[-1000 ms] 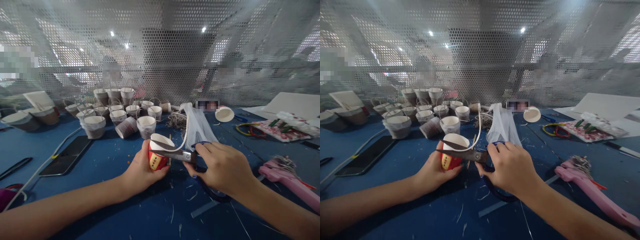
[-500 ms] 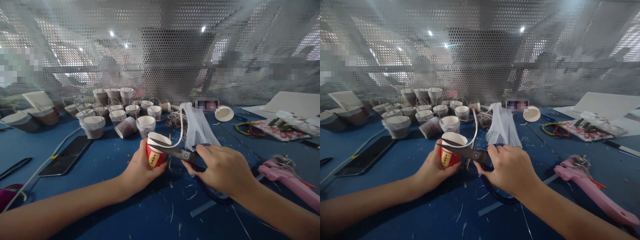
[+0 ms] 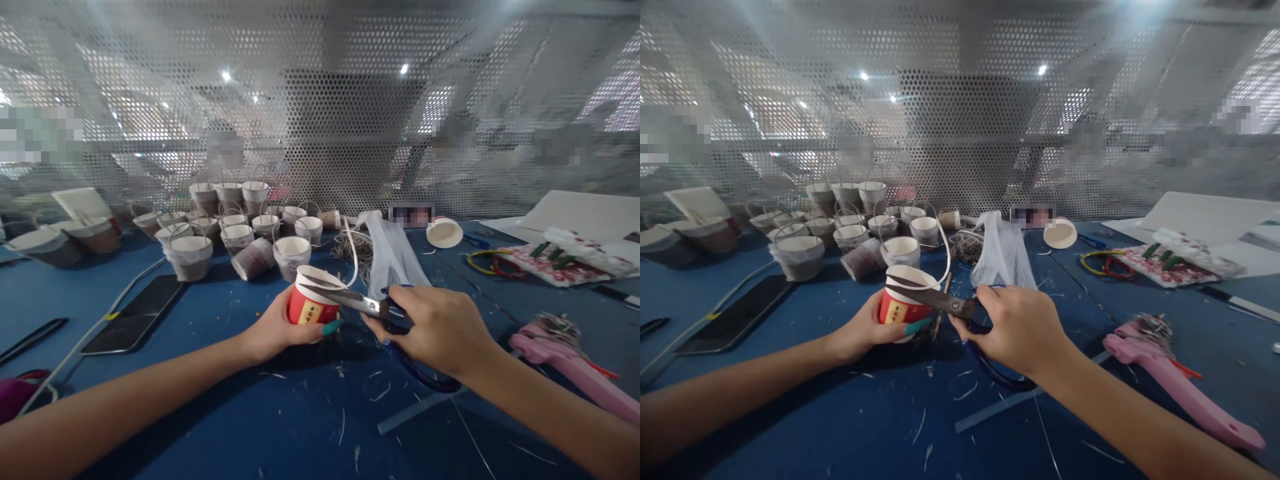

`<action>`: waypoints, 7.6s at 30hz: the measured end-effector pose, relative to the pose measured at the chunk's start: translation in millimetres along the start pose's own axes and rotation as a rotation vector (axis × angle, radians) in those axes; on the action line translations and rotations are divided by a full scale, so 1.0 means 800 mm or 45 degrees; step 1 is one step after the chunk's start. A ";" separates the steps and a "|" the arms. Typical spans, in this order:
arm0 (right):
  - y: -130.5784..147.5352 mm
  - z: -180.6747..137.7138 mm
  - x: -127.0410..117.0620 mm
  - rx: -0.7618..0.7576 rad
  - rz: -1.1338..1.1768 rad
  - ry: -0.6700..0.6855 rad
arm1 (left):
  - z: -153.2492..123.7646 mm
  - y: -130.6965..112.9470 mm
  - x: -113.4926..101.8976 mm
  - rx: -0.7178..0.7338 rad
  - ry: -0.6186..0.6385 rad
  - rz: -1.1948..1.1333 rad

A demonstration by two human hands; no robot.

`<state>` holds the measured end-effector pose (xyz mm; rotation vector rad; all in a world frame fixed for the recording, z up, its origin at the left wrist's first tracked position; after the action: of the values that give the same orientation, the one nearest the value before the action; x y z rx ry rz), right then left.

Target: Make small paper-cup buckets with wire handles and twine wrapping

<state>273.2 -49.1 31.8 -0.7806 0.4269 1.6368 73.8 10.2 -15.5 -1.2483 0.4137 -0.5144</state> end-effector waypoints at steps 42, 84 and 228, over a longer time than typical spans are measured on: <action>0.004 -0.001 -0.005 -0.055 -0.034 -0.028 | -0.013 -0.003 0.002 0.135 -0.280 0.687; 0.005 -0.002 0.005 -0.041 -0.020 0.259 | -0.009 -0.003 0.007 0.086 0.004 0.510; -0.011 0.002 0.016 0.206 -0.053 0.641 | 0.002 0.001 0.002 0.193 0.154 0.450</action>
<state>280.4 -36.9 25.9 -1.0695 0.8802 1.3364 76.1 10.9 -16.1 -0.9741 0.6709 -0.3130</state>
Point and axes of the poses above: each hand's wrist, its own z-axis towards the middle knuckle, its own x-axis out of the palm, y = z × x, the point moved 3 cm from there along z, towards the middle knuckle, and after that the axes turned 9 degrees about x, right-handed, at the moved point
